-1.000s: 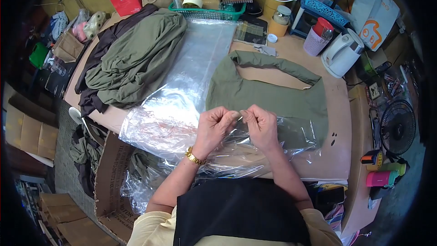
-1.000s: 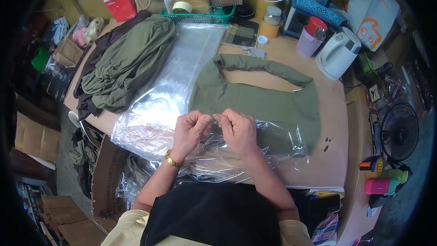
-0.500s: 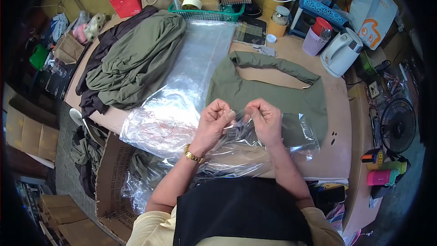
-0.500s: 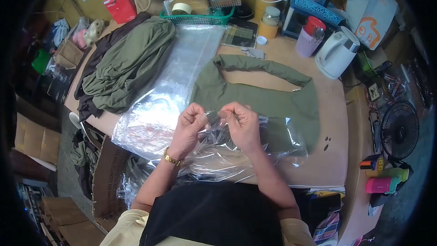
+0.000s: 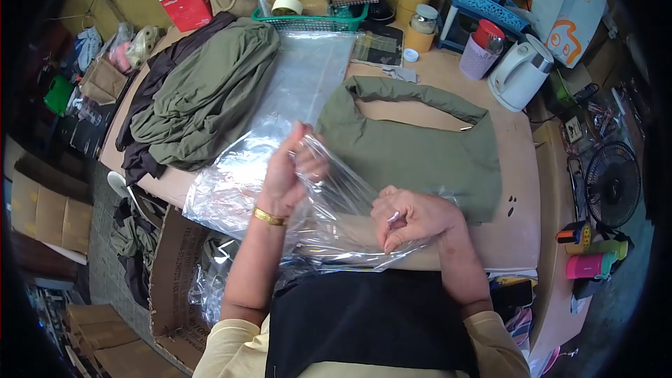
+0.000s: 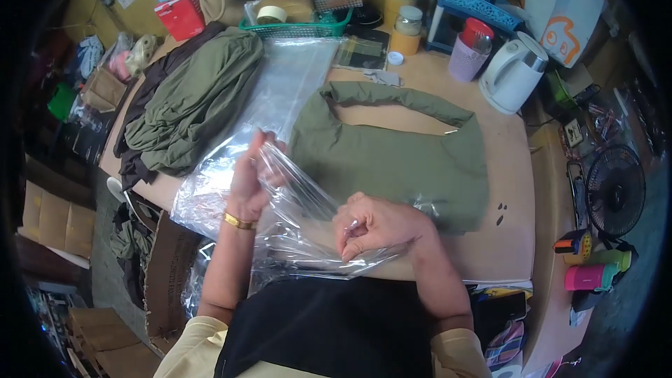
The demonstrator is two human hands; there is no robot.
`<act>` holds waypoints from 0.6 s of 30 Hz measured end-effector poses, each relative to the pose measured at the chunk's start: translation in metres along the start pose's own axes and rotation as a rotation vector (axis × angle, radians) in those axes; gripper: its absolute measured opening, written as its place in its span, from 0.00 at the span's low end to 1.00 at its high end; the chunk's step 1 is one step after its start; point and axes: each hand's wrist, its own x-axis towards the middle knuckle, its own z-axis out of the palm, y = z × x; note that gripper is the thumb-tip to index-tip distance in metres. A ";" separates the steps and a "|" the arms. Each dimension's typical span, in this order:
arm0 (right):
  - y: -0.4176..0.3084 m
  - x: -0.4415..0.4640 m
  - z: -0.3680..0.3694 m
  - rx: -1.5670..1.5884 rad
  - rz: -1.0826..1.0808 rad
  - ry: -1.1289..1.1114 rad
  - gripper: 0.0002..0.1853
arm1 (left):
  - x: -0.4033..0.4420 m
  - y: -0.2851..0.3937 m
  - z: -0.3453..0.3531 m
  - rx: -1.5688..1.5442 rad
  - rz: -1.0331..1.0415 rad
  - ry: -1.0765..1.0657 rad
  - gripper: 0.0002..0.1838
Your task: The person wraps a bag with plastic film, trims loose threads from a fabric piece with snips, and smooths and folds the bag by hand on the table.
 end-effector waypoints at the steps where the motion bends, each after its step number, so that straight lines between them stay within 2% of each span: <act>1: 0.007 -0.007 0.002 -0.001 -0.013 0.076 0.13 | 0.002 0.008 0.001 0.080 0.036 0.054 0.14; 2: 0.008 -0.014 0.001 -0.001 -0.007 0.085 0.13 | 0.004 0.012 0.021 0.158 0.072 0.108 0.15; 3: 0.009 -0.021 -0.001 -0.072 0.001 0.042 0.13 | 0.004 0.010 0.045 0.123 0.119 0.350 0.17; 6: 0.005 -0.042 0.002 -0.173 0.015 0.034 0.14 | 0.014 0.034 0.019 0.016 0.037 -0.001 0.19; 9: -0.002 -0.064 0.000 -0.201 0.038 0.096 0.17 | 0.022 0.039 0.014 0.048 0.046 -0.087 0.16; 10: -0.004 -0.071 -0.001 -0.199 0.059 0.122 0.19 | 0.024 0.036 0.019 0.046 0.035 -0.092 0.16; 12: -0.007 -0.082 0.000 -0.191 0.035 0.165 0.21 | 0.024 0.032 0.034 0.131 0.090 0.177 0.19; 14: -0.007 -0.094 0.002 -0.182 0.012 0.206 0.23 | 0.026 0.034 0.032 0.171 0.077 0.165 0.18; 16: -0.003 -0.106 0.004 -0.221 0.145 0.162 0.29 | 0.028 0.039 0.033 0.226 0.081 0.126 0.18; 18: -0.001 -0.113 0.005 -0.221 0.191 0.176 0.30 | 0.029 0.041 0.032 0.225 0.054 0.071 0.17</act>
